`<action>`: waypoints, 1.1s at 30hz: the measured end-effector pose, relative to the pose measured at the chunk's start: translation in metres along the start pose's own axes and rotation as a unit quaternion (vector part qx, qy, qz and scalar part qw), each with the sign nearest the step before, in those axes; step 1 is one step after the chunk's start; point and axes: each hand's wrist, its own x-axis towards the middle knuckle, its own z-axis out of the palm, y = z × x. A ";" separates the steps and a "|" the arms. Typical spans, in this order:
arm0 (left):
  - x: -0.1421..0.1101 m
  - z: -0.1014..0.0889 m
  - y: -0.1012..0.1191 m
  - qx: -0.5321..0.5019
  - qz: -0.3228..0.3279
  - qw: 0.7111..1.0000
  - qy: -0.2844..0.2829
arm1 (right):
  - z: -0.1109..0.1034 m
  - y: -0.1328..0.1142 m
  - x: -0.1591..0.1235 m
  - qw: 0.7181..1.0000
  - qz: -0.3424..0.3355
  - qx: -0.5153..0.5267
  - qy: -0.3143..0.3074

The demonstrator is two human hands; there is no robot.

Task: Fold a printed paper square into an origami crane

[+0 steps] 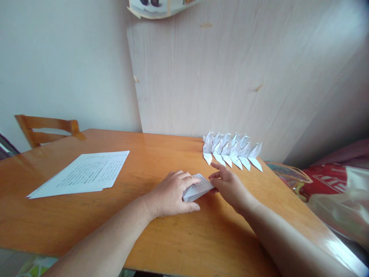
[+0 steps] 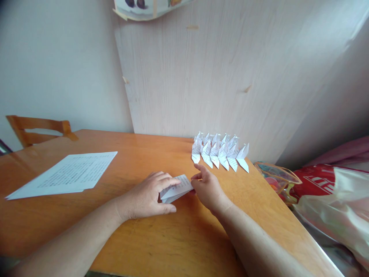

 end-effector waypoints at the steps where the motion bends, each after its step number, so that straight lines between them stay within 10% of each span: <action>1: 0.000 0.001 0.000 0.017 -0.004 1.000 0.005 | 0.000 -0.002 -0.001 1.000 0.001 0.014 -0.009; 10: -0.002 0.016 -0.021 0.052 -0.024 0.998 0.031 | 0.003 -0.002 -0.004 0.997 0.049 0.024 -0.057; 16: -0.002 0.016 -0.027 0.011 -0.032 0.999 0.036 | -0.007 0.015 0.008 0.964 -0.154 -0.218 0.000; 20: -0.002 0.011 -0.023 -0.042 -0.021 0.999 0.015 | -0.015 0.009 0.004 0.925 -0.262 -0.266 -0.076; 33: -0.006 0.003 -0.017 -0.063 -0.053 0.994 -0.068 | -0.013 -0.002 -0.007 0.869 -0.290 -0.341 -0.212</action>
